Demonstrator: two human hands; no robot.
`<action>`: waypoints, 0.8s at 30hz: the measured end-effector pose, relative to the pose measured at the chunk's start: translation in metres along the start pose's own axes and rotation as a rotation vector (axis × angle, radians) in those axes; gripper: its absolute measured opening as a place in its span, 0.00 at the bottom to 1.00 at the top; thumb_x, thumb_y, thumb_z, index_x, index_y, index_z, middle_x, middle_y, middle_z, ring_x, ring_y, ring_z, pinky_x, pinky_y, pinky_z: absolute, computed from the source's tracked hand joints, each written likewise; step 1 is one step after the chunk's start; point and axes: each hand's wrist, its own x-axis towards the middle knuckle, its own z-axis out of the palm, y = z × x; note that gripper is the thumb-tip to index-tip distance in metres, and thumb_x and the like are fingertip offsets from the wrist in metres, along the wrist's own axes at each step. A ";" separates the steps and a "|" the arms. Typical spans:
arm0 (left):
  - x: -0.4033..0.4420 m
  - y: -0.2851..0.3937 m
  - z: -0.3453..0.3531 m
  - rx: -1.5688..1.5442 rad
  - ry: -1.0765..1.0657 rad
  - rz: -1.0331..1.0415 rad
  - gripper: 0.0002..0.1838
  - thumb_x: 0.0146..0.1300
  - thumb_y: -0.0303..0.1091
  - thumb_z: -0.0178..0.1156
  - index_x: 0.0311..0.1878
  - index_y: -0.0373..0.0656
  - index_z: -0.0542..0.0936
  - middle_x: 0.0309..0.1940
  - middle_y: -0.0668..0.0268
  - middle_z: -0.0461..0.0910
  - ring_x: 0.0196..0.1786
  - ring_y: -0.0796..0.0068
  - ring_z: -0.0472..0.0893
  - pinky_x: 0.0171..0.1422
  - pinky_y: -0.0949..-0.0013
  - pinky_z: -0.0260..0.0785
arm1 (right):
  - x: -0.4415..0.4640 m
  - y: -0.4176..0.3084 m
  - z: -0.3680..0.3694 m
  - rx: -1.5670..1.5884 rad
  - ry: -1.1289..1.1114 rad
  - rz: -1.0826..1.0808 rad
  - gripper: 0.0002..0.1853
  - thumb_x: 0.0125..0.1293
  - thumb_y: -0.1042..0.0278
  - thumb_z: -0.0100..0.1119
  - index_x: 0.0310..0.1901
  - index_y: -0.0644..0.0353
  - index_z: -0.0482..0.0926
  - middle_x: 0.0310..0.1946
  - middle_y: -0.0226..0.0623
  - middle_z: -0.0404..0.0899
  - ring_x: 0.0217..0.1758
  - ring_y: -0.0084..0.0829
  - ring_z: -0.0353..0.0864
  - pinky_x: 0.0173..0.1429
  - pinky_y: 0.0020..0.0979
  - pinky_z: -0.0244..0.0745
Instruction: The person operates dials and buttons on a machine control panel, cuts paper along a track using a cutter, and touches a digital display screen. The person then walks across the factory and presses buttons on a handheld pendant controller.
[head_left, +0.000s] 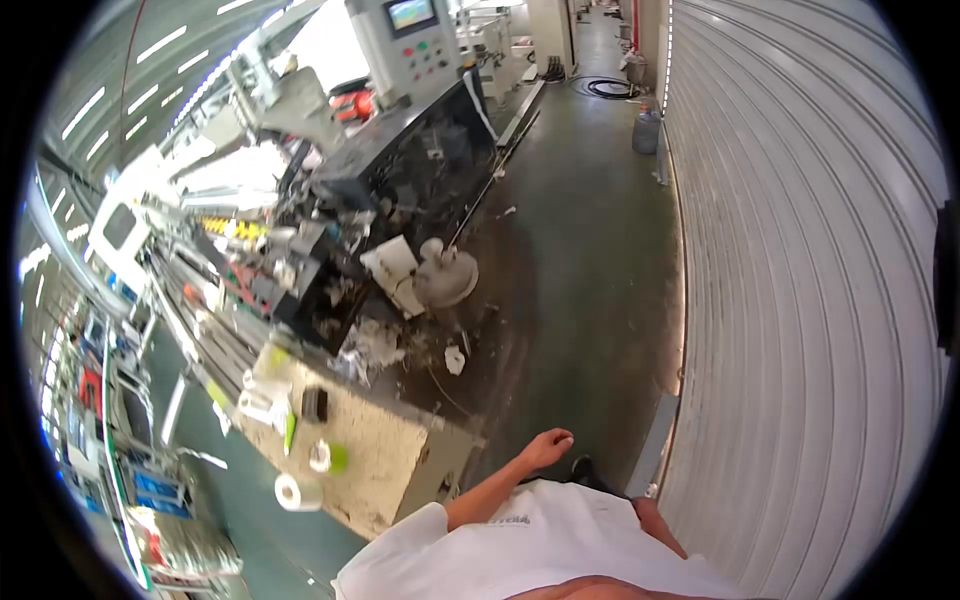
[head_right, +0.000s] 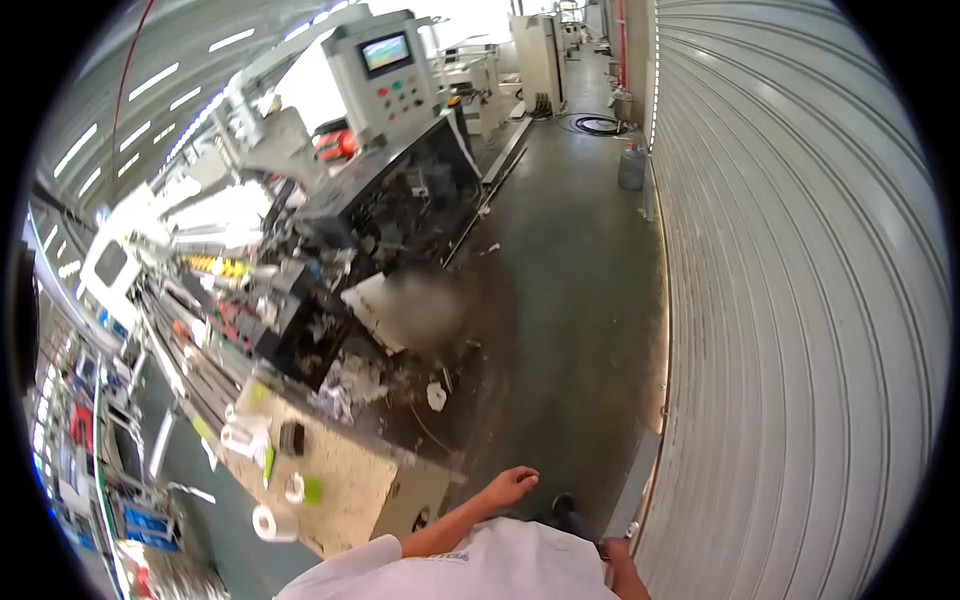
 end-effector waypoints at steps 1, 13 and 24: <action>0.022 0.012 -0.004 -0.009 -0.004 -0.014 0.22 0.70 0.45 0.57 0.57 0.38 0.80 0.45 0.58 0.85 0.48 0.67 0.83 0.56 0.64 0.74 | 0.029 0.007 -0.007 0.441 0.074 0.275 0.06 0.64 0.70 0.53 0.35 0.61 0.79 0.31 0.45 0.82 0.27 0.42 0.83 0.30 0.43 0.79; 0.294 0.057 -0.106 -0.136 0.219 -0.301 0.23 0.68 0.46 0.60 0.55 0.36 0.81 0.45 0.57 0.86 0.49 0.66 0.84 0.57 0.64 0.75 | 0.306 -0.135 -0.226 0.687 0.062 0.510 0.12 0.68 0.67 0.52 0.42 0.69 0.77 0.32 0.49 0.81 0.30 0.48 0.84 0.38 0.46 0.82; 0.650 0.225 -0.294 -0.019 0.366 0.012 0.22 0.71 0.47 0.55 0.56 0.38 0.80 0.49 0.55 0.84 0.53 0.62 0.83 0.59 0.61 0.73 | 0.561 -0.316 -0.418 0.576 0.099 0.456 0.08 0.66 0.70 0.51 0.32 0.64 0.76 0.23 0.43 0.77 0.24 0.40 0.79 0.29 0.42 0.77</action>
